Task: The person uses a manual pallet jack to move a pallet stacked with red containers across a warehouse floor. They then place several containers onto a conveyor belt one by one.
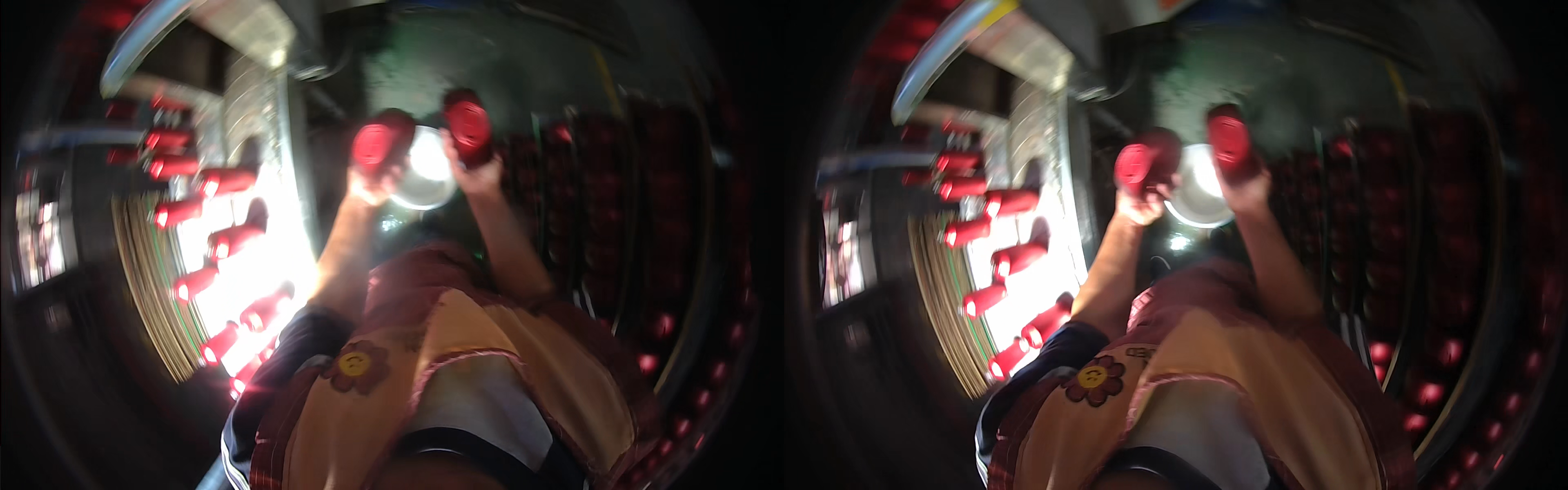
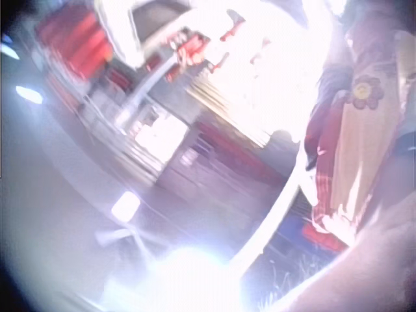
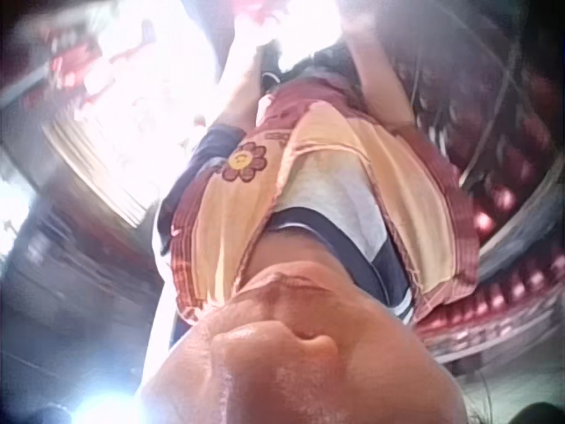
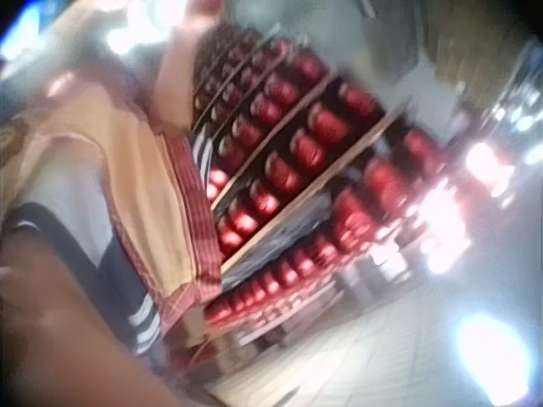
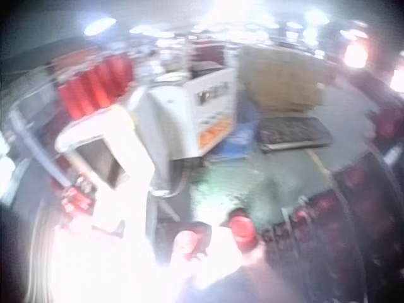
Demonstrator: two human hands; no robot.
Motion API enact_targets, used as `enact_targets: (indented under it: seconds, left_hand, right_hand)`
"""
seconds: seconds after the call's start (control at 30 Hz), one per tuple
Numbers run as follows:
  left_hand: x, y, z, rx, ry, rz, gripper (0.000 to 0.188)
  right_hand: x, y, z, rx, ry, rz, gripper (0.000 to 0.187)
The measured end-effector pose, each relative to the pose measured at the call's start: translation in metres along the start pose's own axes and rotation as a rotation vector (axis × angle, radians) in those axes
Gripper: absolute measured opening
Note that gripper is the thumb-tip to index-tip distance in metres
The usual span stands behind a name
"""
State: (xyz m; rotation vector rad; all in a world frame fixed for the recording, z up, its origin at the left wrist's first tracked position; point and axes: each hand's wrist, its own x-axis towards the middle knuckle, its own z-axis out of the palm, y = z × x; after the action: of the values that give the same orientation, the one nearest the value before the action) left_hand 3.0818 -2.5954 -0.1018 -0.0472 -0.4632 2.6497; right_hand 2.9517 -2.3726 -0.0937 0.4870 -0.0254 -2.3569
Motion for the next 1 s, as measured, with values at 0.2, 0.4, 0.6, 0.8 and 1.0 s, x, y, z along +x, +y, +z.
enact_targets:
  seconds: [0.2,0.4,0.6,0.8,1.0]
  left_hand:
    - [-0.042,-0.063,-0.003,0.296,0.231,0.299,0.066]
    - [-0.17,-0.122,0.02,0.466,0.301,0.598,0.057]
    - [-0.309,-0.208,0.03,0.705,0.592,1.153,0.072]
    - [-0.511,-0.271,0.068,0.705,1.104,1.577,0.055]
    - [-0.541,-0.214,0.109,1.062,1.723,1.872,0.058]
  right_hand:
    - [-0.051,-0.027,-0.01,0.043,-0.235,0.282,0.086]
    - [-0.032,0.038,0.032,-0.696,-0.058,-0.011,0.052]
    - [-0.008,0.204,0.064,-1.475,-0.539,-0.282,0.064]
    - [0.016,0.379,-0.011,-1.86,-1.435,-0.552,0.054]
    - [0.049,0.376,-0.031,-2.03,-1.541,-0.571,0.06]
